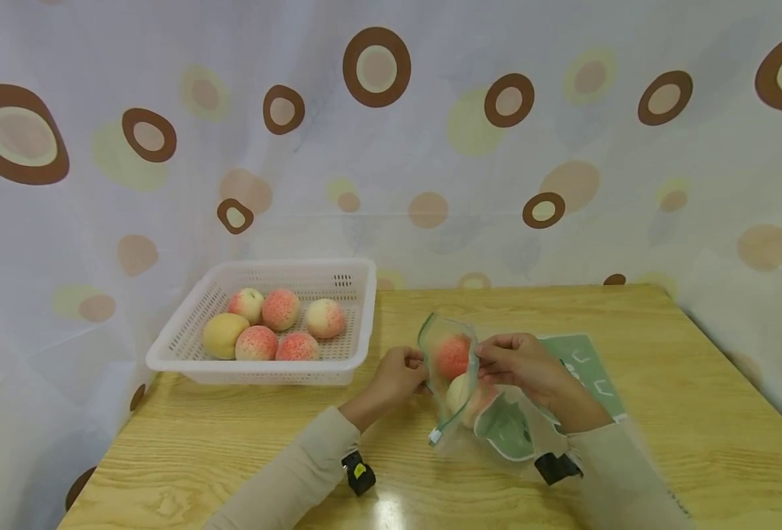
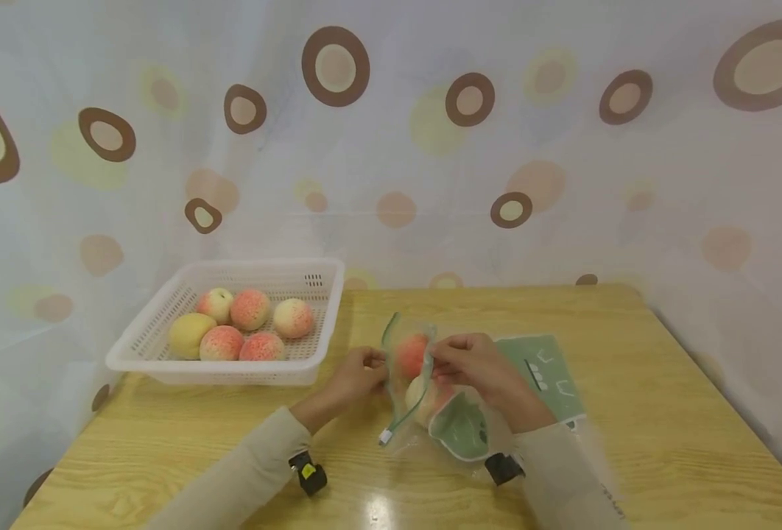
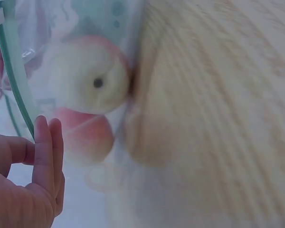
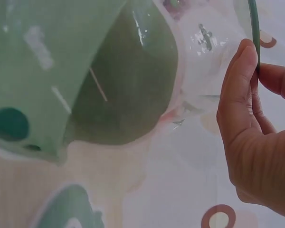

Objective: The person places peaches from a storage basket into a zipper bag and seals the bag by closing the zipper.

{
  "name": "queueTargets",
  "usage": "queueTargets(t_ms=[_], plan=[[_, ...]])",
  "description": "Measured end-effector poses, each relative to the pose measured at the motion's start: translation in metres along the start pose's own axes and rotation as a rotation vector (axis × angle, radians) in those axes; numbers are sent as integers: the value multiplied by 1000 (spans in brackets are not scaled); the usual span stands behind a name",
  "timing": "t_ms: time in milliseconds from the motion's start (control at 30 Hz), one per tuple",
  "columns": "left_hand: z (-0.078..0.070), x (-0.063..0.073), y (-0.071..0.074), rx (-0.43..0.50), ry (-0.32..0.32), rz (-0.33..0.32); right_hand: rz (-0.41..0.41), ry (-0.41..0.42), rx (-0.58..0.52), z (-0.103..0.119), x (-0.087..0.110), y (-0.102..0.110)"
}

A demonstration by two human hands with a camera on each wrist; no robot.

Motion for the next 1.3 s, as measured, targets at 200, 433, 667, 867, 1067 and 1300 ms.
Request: queueTargets(t_ms=[200, 433, 667, 867, 1067, 1300], plan=[[-35, -2, -8, 12, -73, 35, -70, 24, -8, 16, 11, 20], [-69, 3, -24, 52, -123, 96, -95, 108, -115, 44, 34, 46], [-89, 7, -39, 141, -161, 137, -97, 224, -194, 76, 58, 65], [-108, 8, -51, 238, -273, 160, -95, 349, -257, 113, 81, 82], [-116, 14, -64, 304, -303, 211, -202, 457, -236, 146, 105, 101], [-105, 17, -61, 297, -294, 209, -108, 433, -223, 145, 96, 83]])
Point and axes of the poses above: each hand's wrist, its own x-axis away from the middle knuckle, its own y-axis out of the back of the hand, z = x × y, the point moved 8 cm from there along -x, towards the middle knuckle, and after that the axes turned 7 degrees about -y, right-handed, at the moved point
